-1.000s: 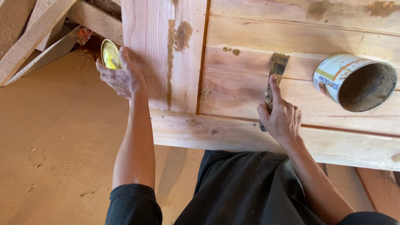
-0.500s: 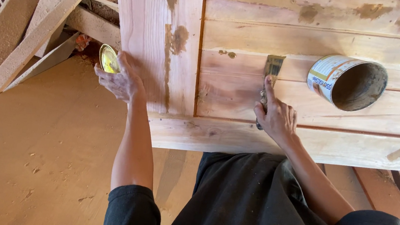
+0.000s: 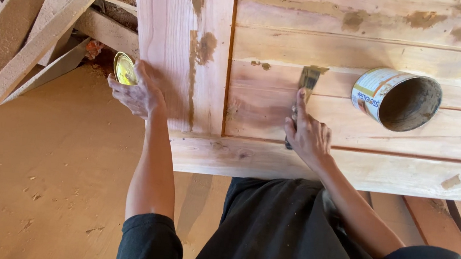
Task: The person applies a brown wood stain to a large wooden door using a paintbrush. They dip the brush into a can of stain and spread it across the surface of the door, covering the wood grain.
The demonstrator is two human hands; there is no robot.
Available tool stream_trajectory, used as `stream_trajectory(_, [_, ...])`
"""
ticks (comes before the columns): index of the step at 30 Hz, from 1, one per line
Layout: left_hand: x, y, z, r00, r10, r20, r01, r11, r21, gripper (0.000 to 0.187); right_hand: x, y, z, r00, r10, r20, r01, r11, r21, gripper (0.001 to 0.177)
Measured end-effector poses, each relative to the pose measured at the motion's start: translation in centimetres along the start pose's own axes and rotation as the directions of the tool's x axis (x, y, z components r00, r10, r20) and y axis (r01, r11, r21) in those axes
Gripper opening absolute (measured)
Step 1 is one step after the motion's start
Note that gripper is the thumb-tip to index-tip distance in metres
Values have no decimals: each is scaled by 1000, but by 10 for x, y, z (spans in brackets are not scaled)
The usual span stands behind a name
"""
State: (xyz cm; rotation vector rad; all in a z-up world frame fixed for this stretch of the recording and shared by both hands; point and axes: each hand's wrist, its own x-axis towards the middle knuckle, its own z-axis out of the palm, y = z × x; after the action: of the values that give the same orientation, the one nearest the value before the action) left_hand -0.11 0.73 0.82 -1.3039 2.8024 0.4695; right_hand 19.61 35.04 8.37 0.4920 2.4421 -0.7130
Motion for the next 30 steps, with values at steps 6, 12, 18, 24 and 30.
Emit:
stream_trajectory(6, [-2, 6, -4, 1000, -4, -1, 4, 999, 32, 92, -5, -10, -7, 997, 62, 51, -66, 994, 82, 81])
stream_trajectory(12, [5, -5, 5, 1000, 4, 2, -4, 1000, 4, 93, -17, -13, -43, 981, 180, -65, -164, 965, 203, 69])
stream_trajectory(18, [8, -11, 8, 1000, 3, -11, -3, 1000, 13, 92, 3, -25, -19, 969, 234, 81, -244, 961, 133, 75])
stream_trajectory(24, [3, -3, 3, 1000, -9, -9, 9, 1000, -1, 93, -5, -53, -53, 954, 264, 141, -287, 941, 180, 73])
stream_trajectory(30, [3, -3, 2, 1000, -3, 10, 2, 1000, 15, 95, 8, -44, -13, 975, 198, 102, -209, 972, 110, 76])
